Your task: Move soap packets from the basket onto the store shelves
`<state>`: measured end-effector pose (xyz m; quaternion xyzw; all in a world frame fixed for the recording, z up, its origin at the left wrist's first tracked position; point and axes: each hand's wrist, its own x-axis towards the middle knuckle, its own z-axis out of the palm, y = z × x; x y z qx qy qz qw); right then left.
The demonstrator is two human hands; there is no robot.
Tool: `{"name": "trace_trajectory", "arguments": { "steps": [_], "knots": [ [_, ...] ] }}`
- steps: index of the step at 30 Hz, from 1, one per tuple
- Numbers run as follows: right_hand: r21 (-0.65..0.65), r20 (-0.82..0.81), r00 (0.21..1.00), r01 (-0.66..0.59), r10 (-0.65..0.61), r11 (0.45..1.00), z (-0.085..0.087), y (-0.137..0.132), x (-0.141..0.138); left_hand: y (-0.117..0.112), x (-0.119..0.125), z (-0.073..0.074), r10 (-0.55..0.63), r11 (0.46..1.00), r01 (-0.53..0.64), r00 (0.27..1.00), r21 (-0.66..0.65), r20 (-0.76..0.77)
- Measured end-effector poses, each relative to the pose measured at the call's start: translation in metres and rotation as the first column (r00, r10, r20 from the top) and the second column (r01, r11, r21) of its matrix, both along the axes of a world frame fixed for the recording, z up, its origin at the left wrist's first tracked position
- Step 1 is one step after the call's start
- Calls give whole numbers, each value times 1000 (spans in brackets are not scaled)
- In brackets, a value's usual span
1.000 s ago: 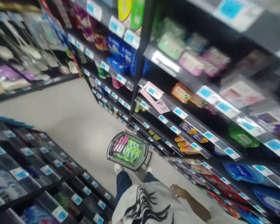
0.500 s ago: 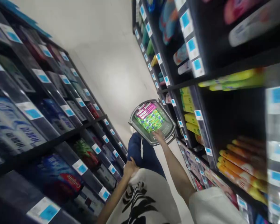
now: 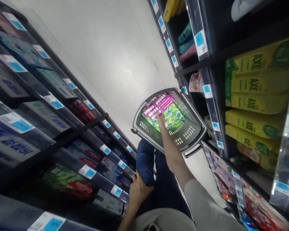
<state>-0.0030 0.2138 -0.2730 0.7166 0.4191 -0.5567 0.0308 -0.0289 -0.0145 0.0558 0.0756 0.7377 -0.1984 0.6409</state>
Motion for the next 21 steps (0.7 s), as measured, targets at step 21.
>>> {"name": "trace_trajectory", "arguments": {
  "steps": [21],
  "knots": [
    [-281,-220,881,353,-418,892,179,-32,103,-29,51,15,-148,988,148,989,38,-18]
  ]
}}
